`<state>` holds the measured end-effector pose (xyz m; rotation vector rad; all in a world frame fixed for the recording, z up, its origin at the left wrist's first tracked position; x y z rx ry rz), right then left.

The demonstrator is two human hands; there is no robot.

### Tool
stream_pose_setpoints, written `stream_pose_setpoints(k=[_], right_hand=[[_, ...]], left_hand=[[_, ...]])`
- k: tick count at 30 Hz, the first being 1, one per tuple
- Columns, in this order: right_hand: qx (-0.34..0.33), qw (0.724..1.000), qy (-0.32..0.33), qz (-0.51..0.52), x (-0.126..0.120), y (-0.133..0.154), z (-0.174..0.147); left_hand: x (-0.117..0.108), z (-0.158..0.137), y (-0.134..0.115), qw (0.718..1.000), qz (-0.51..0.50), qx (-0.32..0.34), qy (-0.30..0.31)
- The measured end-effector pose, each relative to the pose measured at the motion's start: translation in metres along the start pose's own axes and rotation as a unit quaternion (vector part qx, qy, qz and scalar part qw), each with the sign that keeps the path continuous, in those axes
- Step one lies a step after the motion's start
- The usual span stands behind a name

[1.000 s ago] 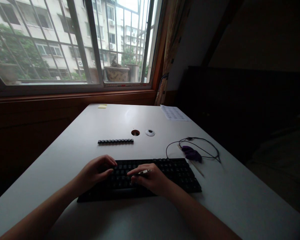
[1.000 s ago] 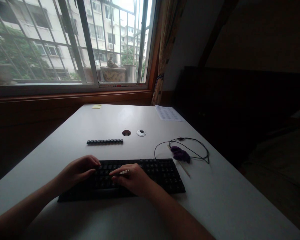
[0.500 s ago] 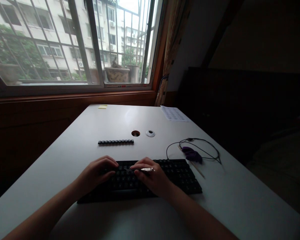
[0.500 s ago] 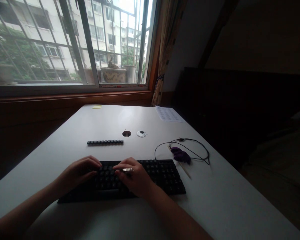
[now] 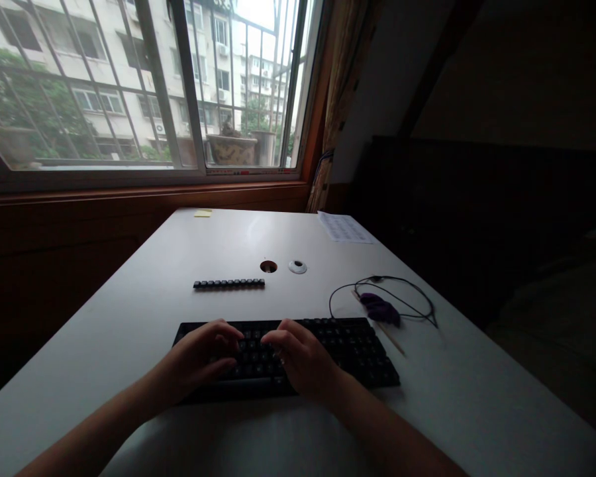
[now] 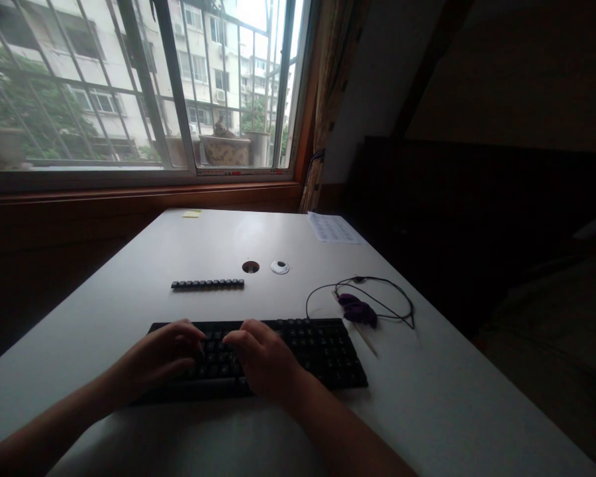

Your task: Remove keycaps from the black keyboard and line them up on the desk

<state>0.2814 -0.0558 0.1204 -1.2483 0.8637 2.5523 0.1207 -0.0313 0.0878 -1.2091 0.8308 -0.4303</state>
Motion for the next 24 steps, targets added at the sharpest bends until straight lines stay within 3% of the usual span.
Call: stream_pose_setpoints(k=[3,7,15,24], right_hand=[[-0.029,0.999,-0.009,-0.03,0.002,0.009,0.002],[-0.059,0.996,-0.024,-0.066,0.003,0.017,0.005],[-0.047,0.993,0.021,-0.109,0.018,0.012,0.005],[-0.056,0.991,0.003,-0.12,0.018,0.019,0.005]], left_hand=[[0.009,0.002,0.007,0.996,-0.084,0.002,0.01],[0.013,0.004,0.009,0.992,-0.123,0.025,0.006],[0.016,0.007,0.012,0.991,-0.122,0.046,0.004],[0.017,0.007,0.015,0.992,-0.116,0.04,0.006]])
Point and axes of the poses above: each hand's wrist, its own z-axis towards the middle knuckle, its own x-axis out of the palm, y = z × x, the point moved 9 cm from there along z, towards the middle knuckle, and after that the axes turned 14 degrees about y, right-handed, at the moved point
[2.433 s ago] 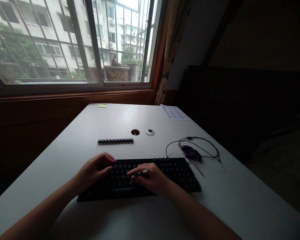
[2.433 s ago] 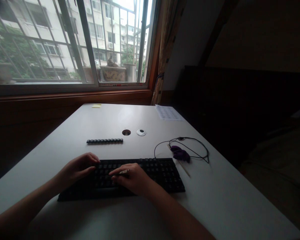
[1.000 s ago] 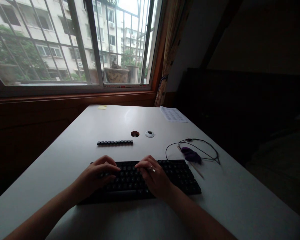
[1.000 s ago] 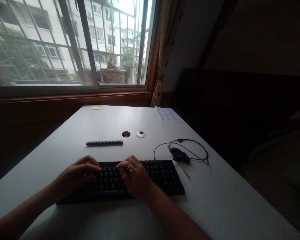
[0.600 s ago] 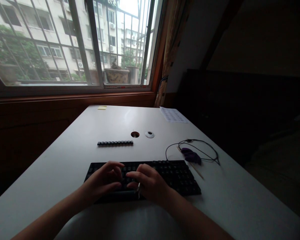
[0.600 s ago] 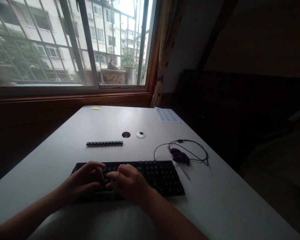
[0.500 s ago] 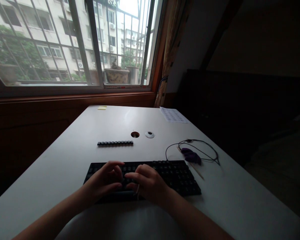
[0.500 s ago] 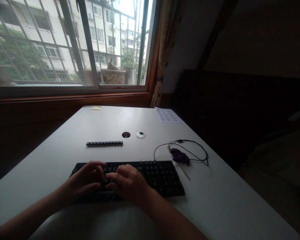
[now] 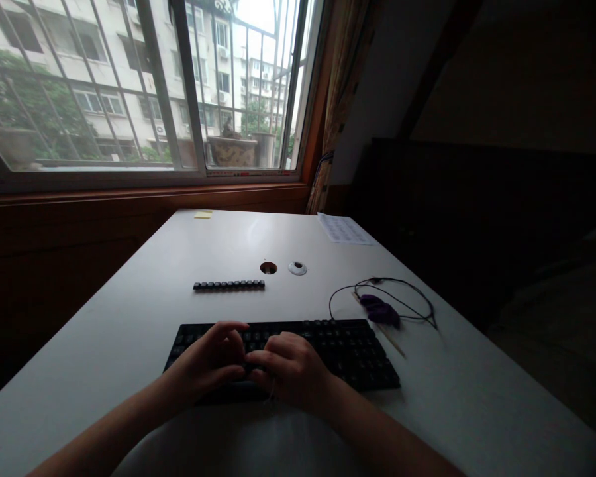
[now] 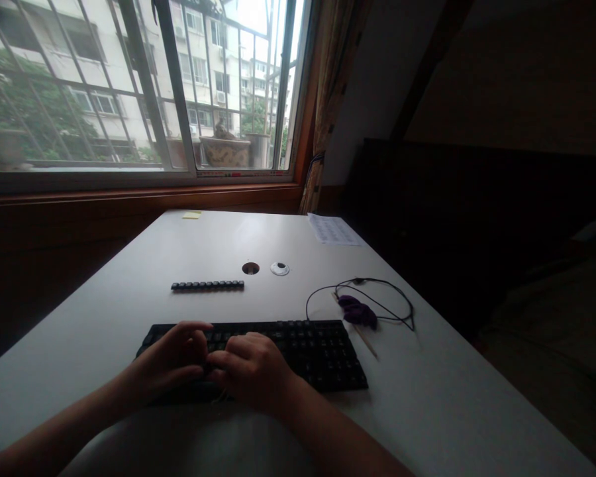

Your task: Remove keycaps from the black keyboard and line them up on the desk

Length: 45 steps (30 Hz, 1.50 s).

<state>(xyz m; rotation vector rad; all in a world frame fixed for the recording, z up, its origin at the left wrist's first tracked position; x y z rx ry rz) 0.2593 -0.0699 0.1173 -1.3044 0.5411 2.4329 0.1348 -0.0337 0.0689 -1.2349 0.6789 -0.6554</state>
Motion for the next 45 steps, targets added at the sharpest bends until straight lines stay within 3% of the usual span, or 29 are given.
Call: stream_pose_setpoints(k=[24,45], right_hand=[[-0.02,0.997,0.009,-0.068,0.0003,0.0084,0.0025],[-0.016,0.996,0.014,-0.084,0.0001,0.0091,0.0038]], left_hand=[[-0.0051,0.0018,0.0085,0.994,-0.081,-0.079,-0.006],[-0.0037,0.0025,0.0072,0.992,-0.097,-0.079,-0.01]])
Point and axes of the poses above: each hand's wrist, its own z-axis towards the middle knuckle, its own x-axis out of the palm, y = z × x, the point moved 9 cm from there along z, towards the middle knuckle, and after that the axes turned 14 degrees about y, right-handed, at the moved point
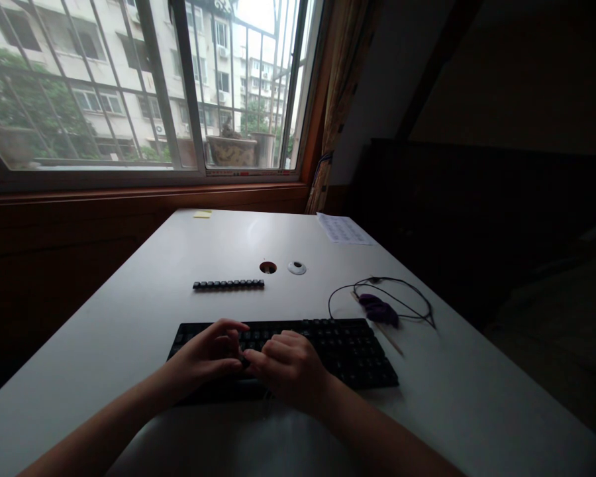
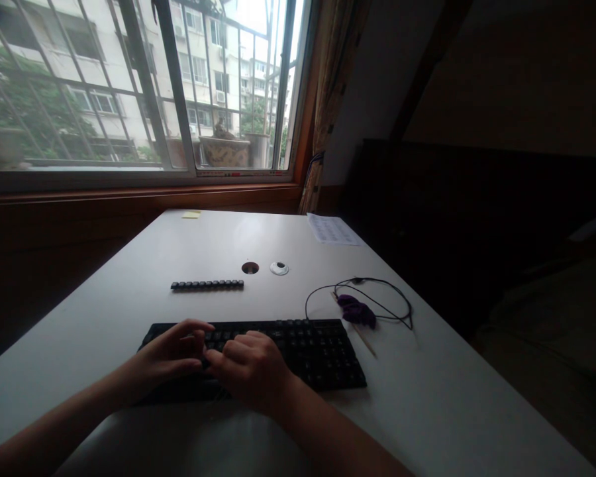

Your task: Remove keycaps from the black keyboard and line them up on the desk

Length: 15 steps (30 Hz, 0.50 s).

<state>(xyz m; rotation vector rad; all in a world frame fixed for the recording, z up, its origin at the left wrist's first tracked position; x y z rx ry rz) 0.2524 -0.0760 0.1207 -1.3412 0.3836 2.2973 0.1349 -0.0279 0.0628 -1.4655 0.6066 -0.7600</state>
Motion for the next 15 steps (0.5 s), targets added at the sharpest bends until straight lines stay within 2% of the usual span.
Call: stream_pose_setpoints(k=[15], right_hand=[[-0.001,1.0,0.004,-0.001,0.0021,-0.0005,-0.0006]], left_hand=[[-0.0039,-0.0015,0.0037,1.0,0.018,-0.014,-0.007]])
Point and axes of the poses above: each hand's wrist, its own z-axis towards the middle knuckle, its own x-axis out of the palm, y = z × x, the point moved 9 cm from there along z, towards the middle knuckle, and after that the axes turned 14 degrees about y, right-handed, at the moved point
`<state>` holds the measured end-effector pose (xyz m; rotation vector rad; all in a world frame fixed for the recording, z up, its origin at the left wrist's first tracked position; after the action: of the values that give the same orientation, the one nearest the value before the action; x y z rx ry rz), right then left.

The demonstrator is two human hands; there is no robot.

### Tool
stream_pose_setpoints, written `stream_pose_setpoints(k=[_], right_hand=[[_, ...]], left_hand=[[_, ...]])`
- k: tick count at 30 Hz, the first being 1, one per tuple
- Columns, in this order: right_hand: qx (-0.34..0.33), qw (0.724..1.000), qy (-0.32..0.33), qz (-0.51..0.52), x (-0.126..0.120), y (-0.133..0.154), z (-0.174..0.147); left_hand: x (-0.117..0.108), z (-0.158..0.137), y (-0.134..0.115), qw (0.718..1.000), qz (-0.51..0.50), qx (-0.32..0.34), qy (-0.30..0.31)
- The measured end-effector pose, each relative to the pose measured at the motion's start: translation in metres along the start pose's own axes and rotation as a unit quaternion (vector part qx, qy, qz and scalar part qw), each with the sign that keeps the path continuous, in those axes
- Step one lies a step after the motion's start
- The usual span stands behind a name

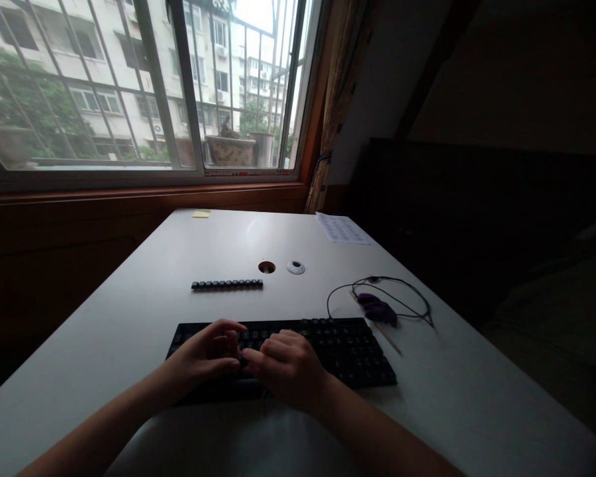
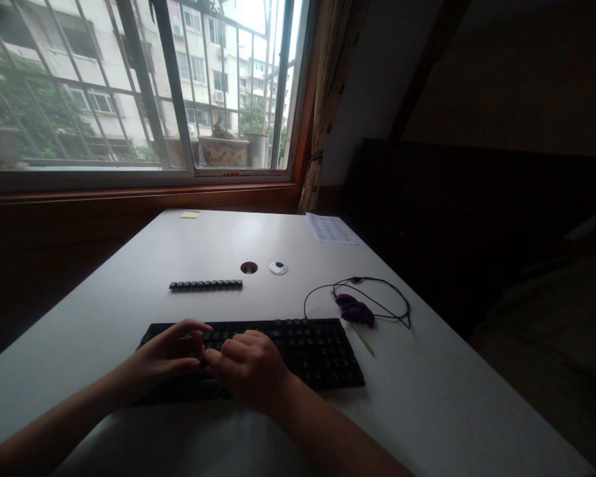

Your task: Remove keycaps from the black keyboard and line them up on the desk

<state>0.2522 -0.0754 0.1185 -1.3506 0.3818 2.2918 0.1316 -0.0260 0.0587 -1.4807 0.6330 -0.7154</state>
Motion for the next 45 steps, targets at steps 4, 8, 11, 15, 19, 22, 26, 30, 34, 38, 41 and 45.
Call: stream_pose_setpoints(k=[4,8,11,15,19,22,26,30,34,38,41,45], right_hand=[[0.003,1.0,-0.005,0.01,0.0003,-0.0007,0.0007],[0.001,1.0,-0.001,0.021,0.0011,-0.0001,0.0016],[0.004,0.999,0.001,0.032,0.0018,-0.0008,0.0021],[0.005,0.999,-0.001,0.037,0.0027,-0.0015,0.0023],[0.006,0.999,0.002,0.04,0.004,-0.0024,0.0027],[0.011,0.999,0.011,0.039,0.0053,-0.0034,0.0034],[0.015,0.999,0.015,0.044,0.0056,-0.0044,0.0038],[0.024,0.998,0.022,0.056,0.0077,-0.0063,0.0037],[0.028,0.998,0.023,0.057,0.0093,-0.0071,0.0037],[0.024,0.998,0.012,0.055,0.0077,-0.0066,0.0041],[0.025,0.998,0.013,0.053,0.008,-0.007,0.0043],[0.022,0.998,0.015,0.05,0.0094,-0.0073,0.0032]], left_hand=[[0.0007,-0.0009,-0.0002,1.0,0.006,-0.002,0.009],[0.0021,-0.0015,-0.0004,1.0,-0.012,0.005,0.019],[0.0036,-0.0022,-0.0015,0.999,-0.031,0.016,0.025],[0.0057,-0.0036,-0.0025,0.998,-0.041,0.022,0.032],[0.006,-0.0038,-0.004,0.998,-0.041,0.029,0.035],[0.0061,-0.0032,-0.0033,0.998,-0.037,0.025,0.036],[0.0056,-0.0031,-0.0018,0.998,-0.035,0.022,0.036],[0.0045,-0.0038,-0.0002,0.999,-0.037,0.019,0.033],[0.0033,-0.004,0.0012,0.998,-0.044,0.019,0.028],[0.0028,-0.0034,0.0015,0.998,-0.048,0.02,0.025],[0.0028,-0.003,0.0008,0.998,-0.049,0.02,0.027],[0.0042,-0.0027,-0.003,0.999,-0.031,0.017,0.032]])
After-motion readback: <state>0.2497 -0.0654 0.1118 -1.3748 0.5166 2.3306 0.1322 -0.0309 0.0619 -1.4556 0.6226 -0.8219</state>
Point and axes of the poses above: each hand's wrist, its own z-axis towards the middle knuckle, its own x-axis out of the palm, y = z × x, the point moved 9 cm from there along z, towards the middle knuckle, and after that the axes turned 14 degrees about y, right-handed, at the moved point
